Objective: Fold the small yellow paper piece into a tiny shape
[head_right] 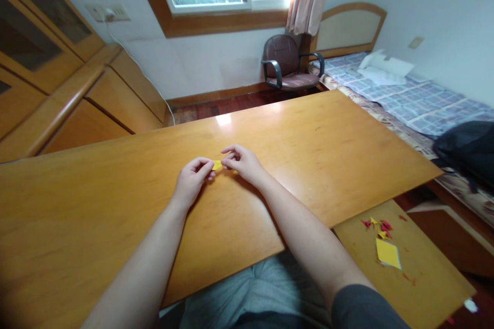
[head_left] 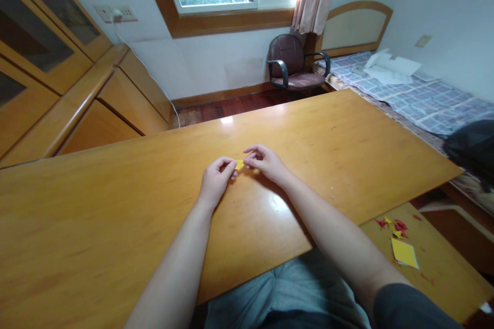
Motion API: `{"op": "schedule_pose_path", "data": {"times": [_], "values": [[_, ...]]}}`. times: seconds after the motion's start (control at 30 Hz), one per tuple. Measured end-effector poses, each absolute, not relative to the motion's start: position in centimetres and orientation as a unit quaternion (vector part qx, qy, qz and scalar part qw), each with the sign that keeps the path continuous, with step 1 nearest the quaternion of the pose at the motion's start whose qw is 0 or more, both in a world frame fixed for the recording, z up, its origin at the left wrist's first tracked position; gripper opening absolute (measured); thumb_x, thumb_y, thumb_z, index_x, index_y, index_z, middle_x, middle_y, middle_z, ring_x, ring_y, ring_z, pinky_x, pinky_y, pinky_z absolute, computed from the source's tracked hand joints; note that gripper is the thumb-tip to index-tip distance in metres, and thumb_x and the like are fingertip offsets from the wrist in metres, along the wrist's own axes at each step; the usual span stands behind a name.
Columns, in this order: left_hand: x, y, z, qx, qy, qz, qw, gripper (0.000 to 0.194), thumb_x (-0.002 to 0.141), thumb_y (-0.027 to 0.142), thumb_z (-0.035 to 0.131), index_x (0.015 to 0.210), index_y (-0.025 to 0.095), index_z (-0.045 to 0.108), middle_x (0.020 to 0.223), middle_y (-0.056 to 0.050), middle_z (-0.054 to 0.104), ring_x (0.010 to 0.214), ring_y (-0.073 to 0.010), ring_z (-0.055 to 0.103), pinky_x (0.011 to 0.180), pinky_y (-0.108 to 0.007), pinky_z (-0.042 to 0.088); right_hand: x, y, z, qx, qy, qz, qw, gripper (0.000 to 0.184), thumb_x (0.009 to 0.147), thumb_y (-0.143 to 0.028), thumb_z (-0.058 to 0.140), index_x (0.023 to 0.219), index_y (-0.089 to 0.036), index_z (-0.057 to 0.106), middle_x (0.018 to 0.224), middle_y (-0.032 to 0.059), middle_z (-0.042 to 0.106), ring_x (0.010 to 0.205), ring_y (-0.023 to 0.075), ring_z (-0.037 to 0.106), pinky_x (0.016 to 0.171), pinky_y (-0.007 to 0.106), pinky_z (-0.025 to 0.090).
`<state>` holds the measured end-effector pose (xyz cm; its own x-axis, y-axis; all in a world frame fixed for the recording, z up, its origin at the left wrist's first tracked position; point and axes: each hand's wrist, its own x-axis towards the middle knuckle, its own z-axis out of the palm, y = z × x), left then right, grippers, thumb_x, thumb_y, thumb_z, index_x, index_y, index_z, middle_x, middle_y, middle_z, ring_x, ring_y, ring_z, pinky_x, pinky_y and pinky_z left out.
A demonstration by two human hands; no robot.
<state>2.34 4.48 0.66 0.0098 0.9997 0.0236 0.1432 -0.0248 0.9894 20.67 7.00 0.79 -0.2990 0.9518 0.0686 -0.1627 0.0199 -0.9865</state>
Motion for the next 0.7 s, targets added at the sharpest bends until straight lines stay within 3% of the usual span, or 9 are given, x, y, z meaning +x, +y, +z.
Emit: {"op": "schedule_pose_path", "data": {"times": [0.7], "values": [[2.45, 4.58, 0.68, 0.531, 0.512, 0.439, 0.514, 0.032, 0.078, 0.046, 0.072, 0.084, 0.015, 0.063, 0.067, -0.001, 0.068, 0.061, -0.0135, 0.065, 0.061, -0.025, 0.052, 20.64, 7.1, 0.22, -0.359, -0.564, 0.58, 0.465, 0.031, 0.075, -0.029, 0.072, 0.102, -0.018, 0.062, 0.073, -0.0029, 0.066, 0.069, 0.0117, 0.061, 0.072, 0.027, 0.046]]}}
